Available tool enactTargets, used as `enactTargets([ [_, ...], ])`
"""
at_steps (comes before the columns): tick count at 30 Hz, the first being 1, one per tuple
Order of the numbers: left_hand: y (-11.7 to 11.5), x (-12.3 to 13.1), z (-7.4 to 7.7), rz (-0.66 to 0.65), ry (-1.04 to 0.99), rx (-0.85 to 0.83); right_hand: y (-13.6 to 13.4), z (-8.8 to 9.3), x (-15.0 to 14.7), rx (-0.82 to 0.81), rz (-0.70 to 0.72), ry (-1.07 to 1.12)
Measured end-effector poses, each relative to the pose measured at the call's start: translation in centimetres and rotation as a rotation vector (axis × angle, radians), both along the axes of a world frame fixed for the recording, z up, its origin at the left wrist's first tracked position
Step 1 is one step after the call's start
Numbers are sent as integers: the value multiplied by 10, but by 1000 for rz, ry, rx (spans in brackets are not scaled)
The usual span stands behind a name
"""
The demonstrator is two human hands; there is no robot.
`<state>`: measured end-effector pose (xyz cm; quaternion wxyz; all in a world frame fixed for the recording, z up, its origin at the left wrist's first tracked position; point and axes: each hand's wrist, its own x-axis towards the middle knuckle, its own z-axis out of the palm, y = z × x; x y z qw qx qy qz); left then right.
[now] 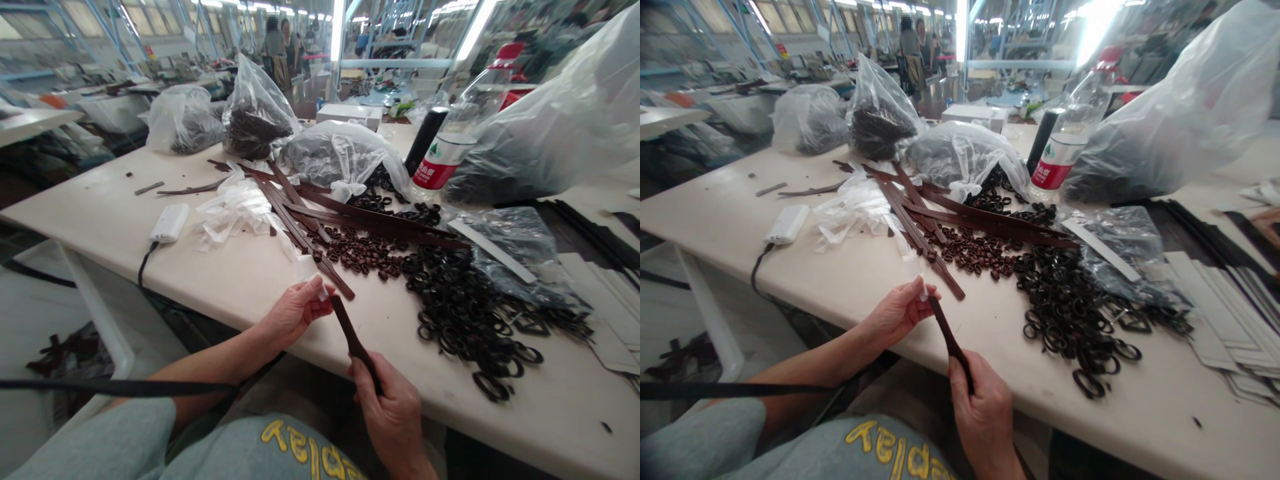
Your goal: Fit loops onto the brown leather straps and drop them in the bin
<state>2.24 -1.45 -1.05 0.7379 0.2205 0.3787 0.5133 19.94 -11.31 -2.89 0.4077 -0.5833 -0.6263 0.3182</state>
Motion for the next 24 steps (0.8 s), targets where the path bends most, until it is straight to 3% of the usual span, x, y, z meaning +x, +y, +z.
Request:
enactTargets([
  [24,-4,-1,8,-18,16,-10,1,-1,-3,-15,-36,-36],
])
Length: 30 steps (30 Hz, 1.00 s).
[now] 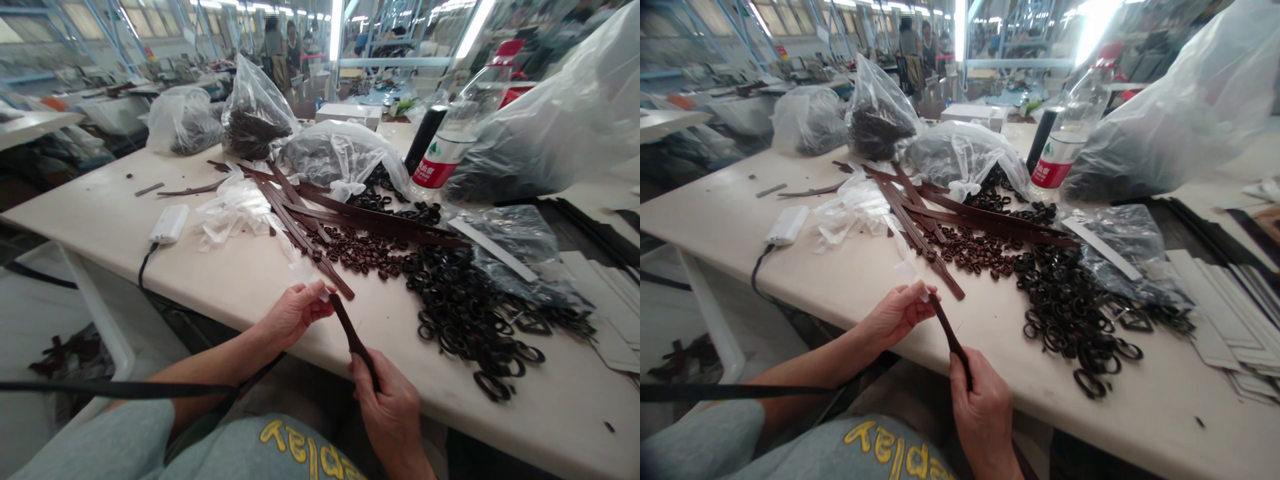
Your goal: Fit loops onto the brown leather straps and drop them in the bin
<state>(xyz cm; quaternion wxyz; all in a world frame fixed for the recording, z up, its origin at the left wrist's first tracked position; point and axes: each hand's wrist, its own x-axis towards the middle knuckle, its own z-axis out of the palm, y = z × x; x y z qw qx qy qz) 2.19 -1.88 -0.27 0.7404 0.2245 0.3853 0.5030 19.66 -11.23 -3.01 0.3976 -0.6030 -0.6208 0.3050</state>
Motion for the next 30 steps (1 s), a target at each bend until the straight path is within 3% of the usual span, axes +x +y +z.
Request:
enactTargets([
  [11,-4,2,4,-11,97,81,3,-5,1,118,57,-47],
  [20,-1,-3,-3,17,238,204,8,-1,2,196,88,-106],
  [27,3,-15,-2,-110,376,320,7,1,5,151,130,-87],
  [30,-1,-15,-1,-263,391,342,5,1,6,124,150,-84],
])
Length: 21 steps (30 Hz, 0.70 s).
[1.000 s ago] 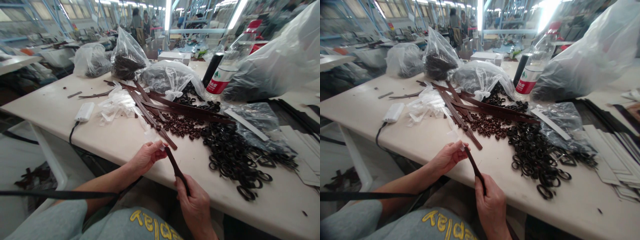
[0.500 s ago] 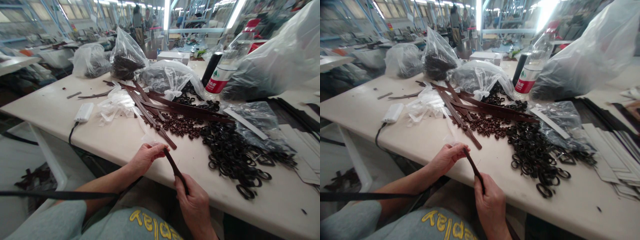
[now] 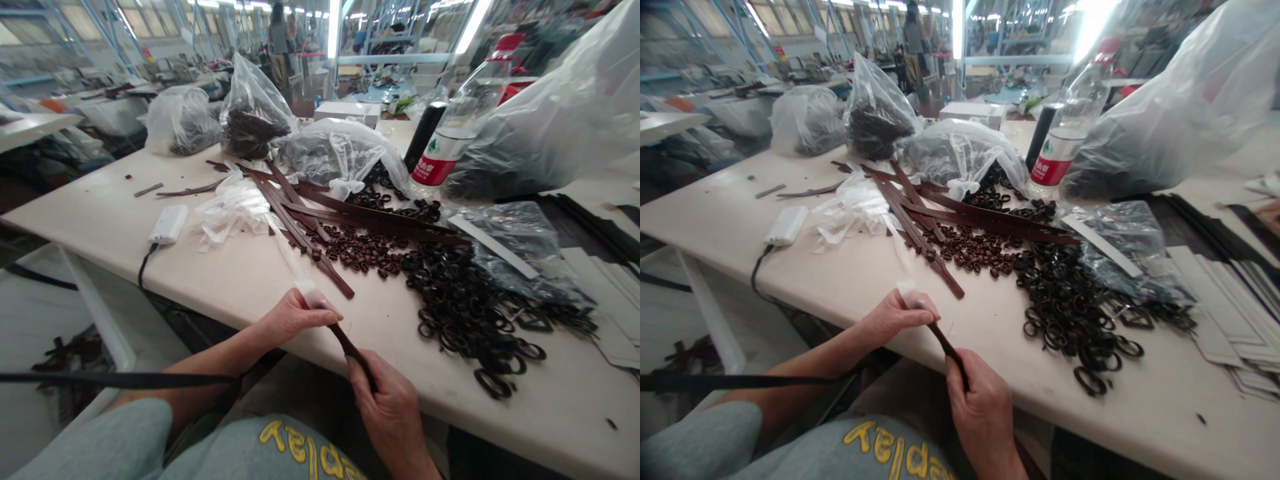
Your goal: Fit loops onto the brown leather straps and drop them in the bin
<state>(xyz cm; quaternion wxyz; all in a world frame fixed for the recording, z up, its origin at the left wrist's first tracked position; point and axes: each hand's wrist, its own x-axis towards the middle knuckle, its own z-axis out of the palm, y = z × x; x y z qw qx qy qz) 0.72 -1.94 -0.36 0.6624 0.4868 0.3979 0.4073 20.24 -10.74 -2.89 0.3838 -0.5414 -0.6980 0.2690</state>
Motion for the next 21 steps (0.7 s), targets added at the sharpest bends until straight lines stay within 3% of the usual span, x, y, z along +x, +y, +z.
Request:
enactTargets([
  [4,-10,9,-8,-189,5,10,-1,-3,-1,-32,15,42],
  [8,-20,19,-14,-194,-18,24,-2,-10,-3,-100,-3,139],
  [15,-20,17,0,-35,-41,62,-4,-6,-4,-176,-21,220],
  [21,-16,15,-6,131,-82,-35,-4,-5,-3,-174,-28,259],
])
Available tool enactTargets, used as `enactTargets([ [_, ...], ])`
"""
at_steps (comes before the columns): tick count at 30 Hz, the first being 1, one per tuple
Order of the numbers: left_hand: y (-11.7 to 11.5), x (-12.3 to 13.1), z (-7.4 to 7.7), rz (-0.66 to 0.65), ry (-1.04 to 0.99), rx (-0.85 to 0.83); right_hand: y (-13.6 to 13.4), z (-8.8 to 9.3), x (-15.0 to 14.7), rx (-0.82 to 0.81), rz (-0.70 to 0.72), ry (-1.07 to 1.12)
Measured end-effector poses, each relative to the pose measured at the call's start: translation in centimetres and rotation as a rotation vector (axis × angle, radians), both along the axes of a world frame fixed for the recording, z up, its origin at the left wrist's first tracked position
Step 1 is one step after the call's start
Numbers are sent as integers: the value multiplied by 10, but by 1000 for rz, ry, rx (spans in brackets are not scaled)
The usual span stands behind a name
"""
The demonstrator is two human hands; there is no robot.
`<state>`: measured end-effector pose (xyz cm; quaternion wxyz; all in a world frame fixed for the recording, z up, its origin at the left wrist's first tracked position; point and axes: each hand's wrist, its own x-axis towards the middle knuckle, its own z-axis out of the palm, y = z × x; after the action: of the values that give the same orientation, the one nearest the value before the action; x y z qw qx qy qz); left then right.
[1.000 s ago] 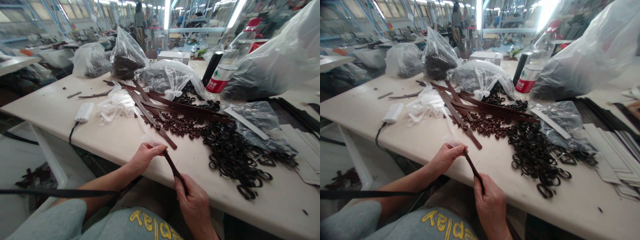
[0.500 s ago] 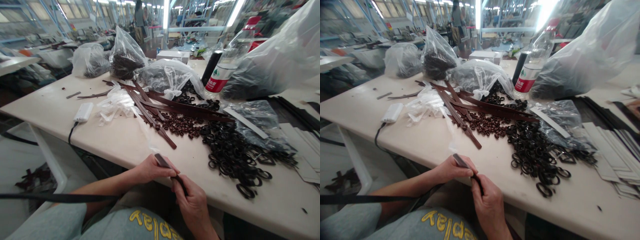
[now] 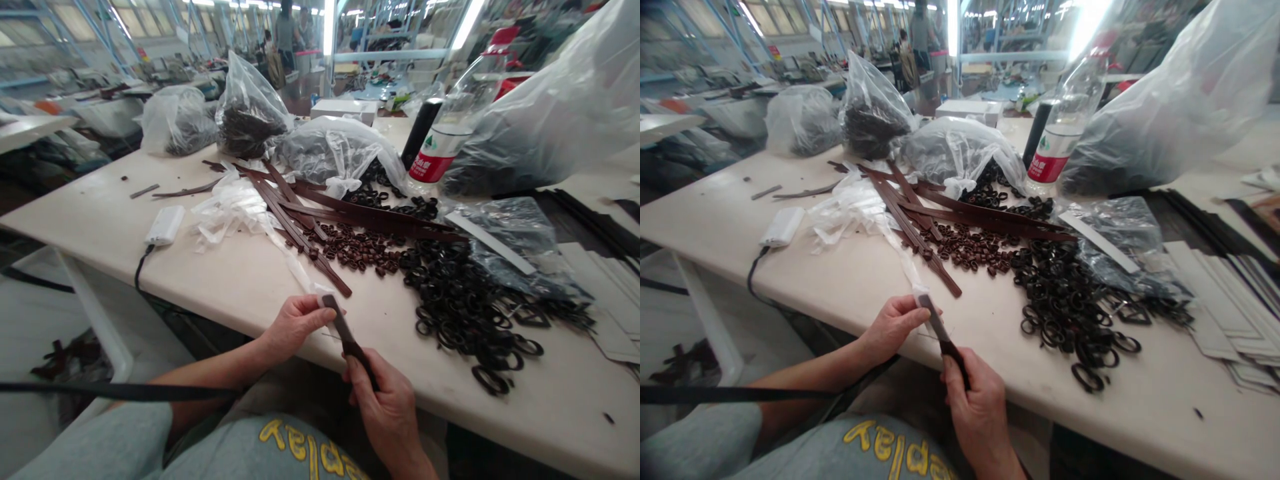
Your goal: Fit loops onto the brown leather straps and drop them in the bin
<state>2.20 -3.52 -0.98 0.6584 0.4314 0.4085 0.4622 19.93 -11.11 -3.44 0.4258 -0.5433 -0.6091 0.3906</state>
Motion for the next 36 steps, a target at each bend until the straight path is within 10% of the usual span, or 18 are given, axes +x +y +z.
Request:
enactTargets([
  [8,-8,8,2,-216,-2,-21,3,6,-2,7,18,-32],
  [18,17,-12,22,71,65,56,-2,5,14,-148,160,-54],
  [25,-11,7,5,-327,-35,-78,-1,6,12,-89,143,-1],
  [32,7,-2,11,0,-83,-1,-1,8,9,-68,149,-7],
  [36,8,-4,14,-99,-50,-43,0,7,7,-97,161,13],
])
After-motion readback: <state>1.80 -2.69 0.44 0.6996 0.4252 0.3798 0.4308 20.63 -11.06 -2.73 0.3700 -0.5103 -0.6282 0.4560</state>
